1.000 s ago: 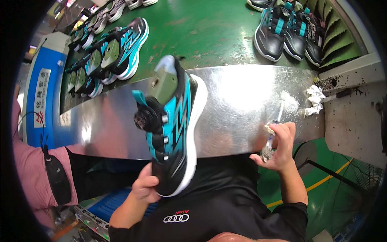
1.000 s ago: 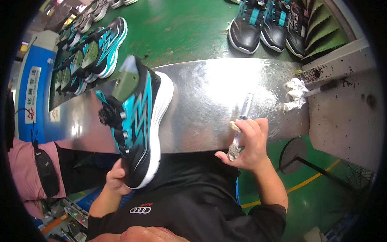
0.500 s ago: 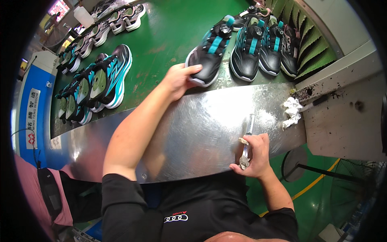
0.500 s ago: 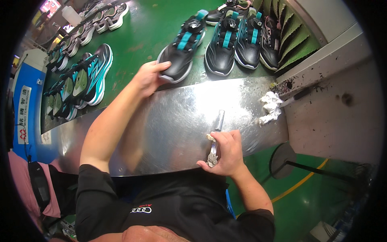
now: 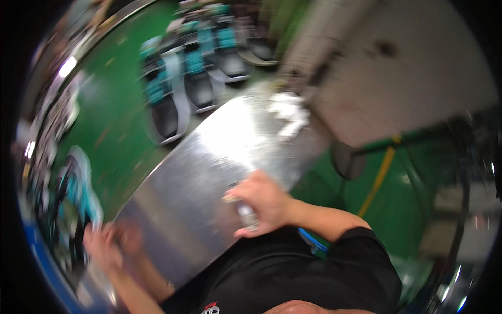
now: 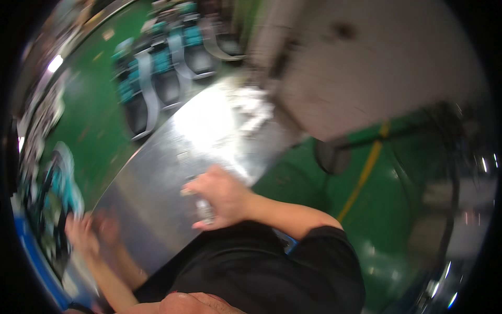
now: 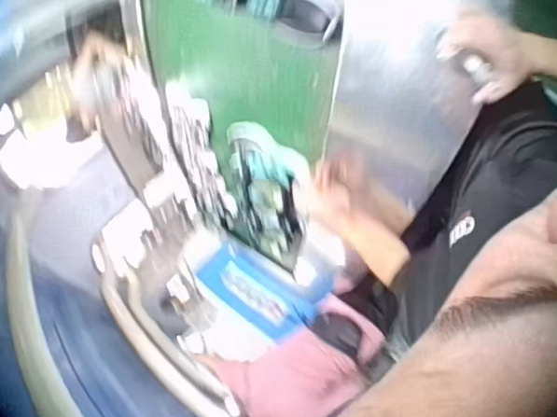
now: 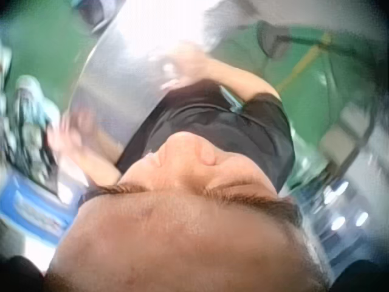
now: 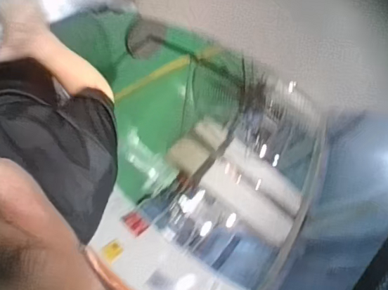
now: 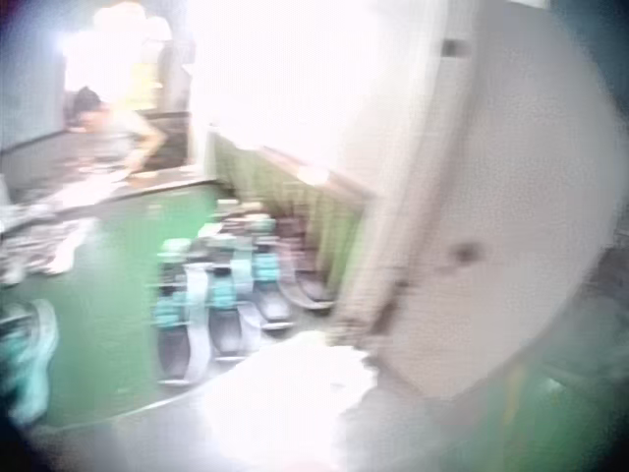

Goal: The person takes shoes one at a time from a conveyor belt, applies liquid along the soles using a syringe dispenser, and places the shoes back onto the conveyor belt.

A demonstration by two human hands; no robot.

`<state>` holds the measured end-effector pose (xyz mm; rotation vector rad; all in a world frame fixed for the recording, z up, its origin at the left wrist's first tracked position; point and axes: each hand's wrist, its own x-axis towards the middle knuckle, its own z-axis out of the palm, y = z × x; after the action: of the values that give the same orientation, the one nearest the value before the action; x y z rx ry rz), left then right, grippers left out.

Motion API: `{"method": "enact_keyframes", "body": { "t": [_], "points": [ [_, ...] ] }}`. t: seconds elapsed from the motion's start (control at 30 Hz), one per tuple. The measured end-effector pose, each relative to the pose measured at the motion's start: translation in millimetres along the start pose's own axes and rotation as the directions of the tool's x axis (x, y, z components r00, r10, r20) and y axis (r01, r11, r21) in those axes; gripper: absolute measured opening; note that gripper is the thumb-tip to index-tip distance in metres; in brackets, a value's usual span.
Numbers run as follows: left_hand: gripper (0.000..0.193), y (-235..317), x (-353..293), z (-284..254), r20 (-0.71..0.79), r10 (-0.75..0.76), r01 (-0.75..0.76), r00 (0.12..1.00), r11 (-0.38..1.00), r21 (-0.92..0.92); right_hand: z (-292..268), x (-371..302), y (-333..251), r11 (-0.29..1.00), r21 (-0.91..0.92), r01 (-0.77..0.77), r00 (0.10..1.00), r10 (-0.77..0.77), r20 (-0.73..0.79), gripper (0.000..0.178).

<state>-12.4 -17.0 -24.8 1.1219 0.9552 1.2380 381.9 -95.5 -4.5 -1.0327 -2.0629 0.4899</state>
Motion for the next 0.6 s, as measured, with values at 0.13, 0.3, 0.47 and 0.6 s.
{"method": "enact_keyframes", "body": {
  "t": [0.13, 0.3, 0.47, 0.6],
  "points": [
    [0.033, -8.2, -20.1, 20.6, -0.176, -0.019, 0.072, 0.984, 0.951, 0.300, 2.7, 16.3, 14.0, 0.999, 0.015, 0.048, 0.999, -0.048, -0.022, 0.068],
    [0.045, -13.3, -26.2, 38.6, -0.167, 0.033, 0.055, 0.985, 0.864, 0.500, 0.4, 16.9, 23.1, 0.999, -0.020, 0.031, 0.995, -0.033, -0.096, 0.070],
    [0.058, -3.8, -49.8, 37.9, -0.139, 0.090, 0.024, 0.986, 0.754, 0.656, 11.6, 2.1, 11.0, 0.999, -0.022, 0.031, 0.991, -0.034, -0.127, 0.075],
    [0.069, 5.5, -60.6, 40.5, -0.107, 0.146, -0.017, 0.983, 0.662, 0.749, 8.0, -0.6, 10.2, 1.000, -0.023, 0.016, 0.992, -0.019, -0.123, 0.076]
  ]
}}
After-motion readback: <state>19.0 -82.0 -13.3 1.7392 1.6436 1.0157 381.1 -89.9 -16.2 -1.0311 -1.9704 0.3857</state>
